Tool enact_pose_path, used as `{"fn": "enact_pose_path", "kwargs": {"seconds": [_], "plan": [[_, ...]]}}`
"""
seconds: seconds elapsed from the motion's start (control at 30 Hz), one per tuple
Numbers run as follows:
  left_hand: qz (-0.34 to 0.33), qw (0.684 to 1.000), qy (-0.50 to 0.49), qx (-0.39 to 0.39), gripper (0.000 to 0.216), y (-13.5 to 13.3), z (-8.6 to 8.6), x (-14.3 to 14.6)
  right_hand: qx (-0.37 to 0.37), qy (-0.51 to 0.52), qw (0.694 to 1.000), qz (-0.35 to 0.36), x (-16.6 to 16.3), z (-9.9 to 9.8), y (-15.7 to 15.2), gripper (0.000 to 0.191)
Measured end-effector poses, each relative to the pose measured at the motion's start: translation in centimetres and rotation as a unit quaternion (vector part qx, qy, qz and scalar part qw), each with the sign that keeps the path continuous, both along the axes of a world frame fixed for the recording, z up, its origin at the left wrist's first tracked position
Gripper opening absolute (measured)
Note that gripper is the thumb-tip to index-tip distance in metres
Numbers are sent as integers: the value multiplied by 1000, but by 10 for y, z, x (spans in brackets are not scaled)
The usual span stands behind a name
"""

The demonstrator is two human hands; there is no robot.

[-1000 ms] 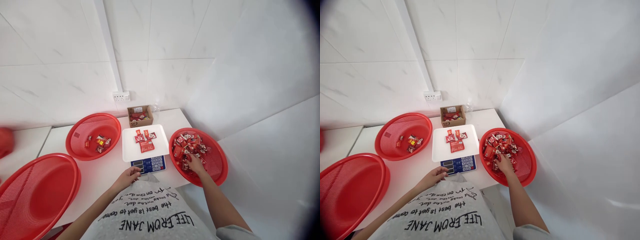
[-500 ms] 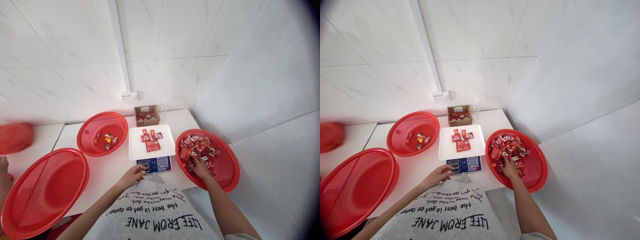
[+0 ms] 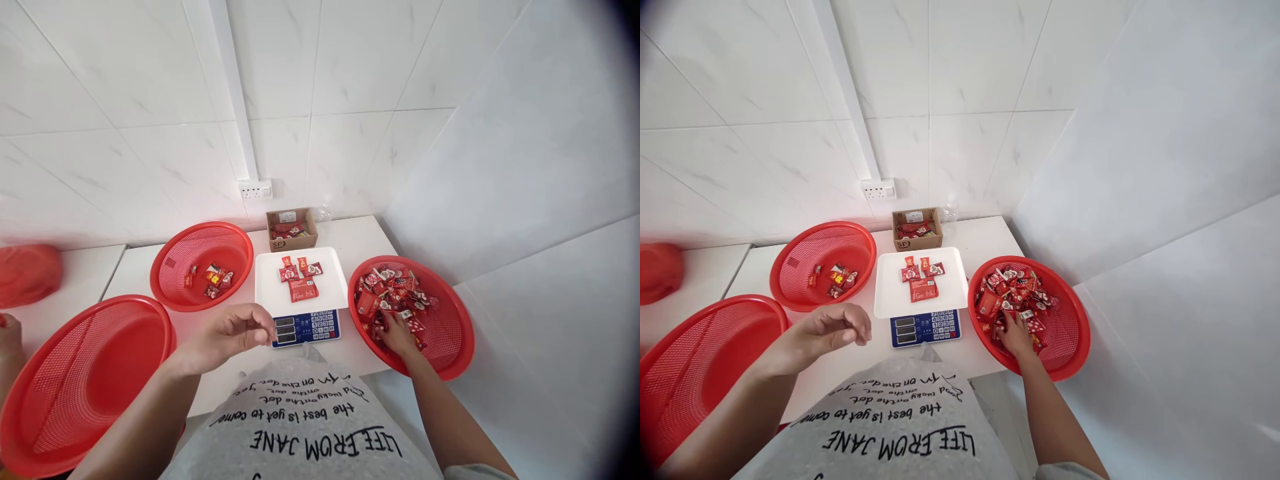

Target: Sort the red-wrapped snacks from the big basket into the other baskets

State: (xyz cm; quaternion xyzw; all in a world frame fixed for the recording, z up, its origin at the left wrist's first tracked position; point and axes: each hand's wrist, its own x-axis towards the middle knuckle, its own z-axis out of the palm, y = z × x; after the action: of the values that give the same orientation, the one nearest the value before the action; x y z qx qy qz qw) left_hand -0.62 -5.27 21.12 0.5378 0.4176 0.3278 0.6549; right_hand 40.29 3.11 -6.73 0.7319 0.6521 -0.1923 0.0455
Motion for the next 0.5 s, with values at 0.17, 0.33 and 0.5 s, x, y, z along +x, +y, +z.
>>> {"fn": "enact_pose_path", "kwargs": {"seconds": [0.17,0.33,0.5], "plan": [[-68,993,37,-84,20,-4,-14,19,-20,-9,1000,-21,-4,4,-2,61],[-65,990,42,-114,21,-6,-19,23,-38,-14,999,-26,-8,11,-1,61],[-12,988,118,-101,21,3,-37,22,-38,-16,999,-26,-10,16,0,60]]}}
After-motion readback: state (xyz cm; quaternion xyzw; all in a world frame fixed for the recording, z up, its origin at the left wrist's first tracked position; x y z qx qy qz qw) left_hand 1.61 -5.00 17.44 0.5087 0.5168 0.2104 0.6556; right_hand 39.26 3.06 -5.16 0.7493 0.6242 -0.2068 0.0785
